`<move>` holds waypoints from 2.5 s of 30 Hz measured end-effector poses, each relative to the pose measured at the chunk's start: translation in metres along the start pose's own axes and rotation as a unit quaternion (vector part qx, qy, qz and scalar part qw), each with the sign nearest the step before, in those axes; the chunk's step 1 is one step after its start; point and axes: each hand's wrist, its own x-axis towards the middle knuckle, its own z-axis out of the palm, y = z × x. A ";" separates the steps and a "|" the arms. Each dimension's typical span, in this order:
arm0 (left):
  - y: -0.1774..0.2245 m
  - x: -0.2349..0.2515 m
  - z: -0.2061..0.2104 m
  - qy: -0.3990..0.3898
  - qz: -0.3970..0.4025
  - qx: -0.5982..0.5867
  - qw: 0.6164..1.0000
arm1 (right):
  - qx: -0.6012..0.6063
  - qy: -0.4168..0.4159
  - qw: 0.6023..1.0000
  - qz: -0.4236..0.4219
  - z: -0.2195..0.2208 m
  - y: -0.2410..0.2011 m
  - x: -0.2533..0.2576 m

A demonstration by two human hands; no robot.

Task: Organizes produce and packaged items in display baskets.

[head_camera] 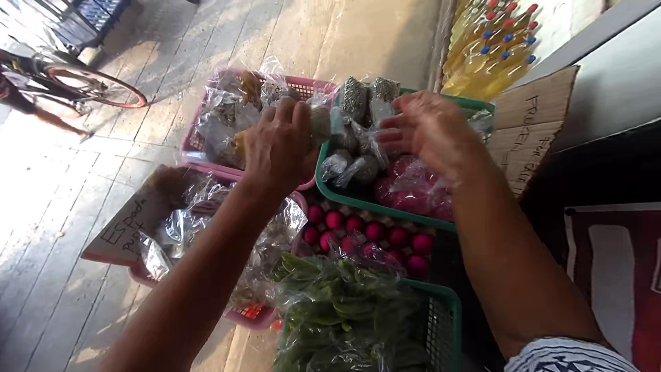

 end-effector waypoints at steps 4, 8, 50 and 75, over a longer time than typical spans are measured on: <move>0.058 0.014 0.021 0.066 0.118 -0.088 0.987 | 0.157 -0.083 0.983 0.040 0.038 0.011 -0.011; 0.047 0.022 0.030 -0.005 0.167 -0.203 0.965 | 0.042 0.034 0.998 -0.028 -0.009 0.009 0.014; -0.050 0.029 0.051 -0.112 -0.088 -0.081 0.986 | -0.346 0.084 0.930 0.089 -0.068 0.026 0.081; 0.031 0.026 0.136 0.023 0.087 -0.063 0.994 | -0.566 0.086 0.820 -0.004 -0.038 0.006 0.071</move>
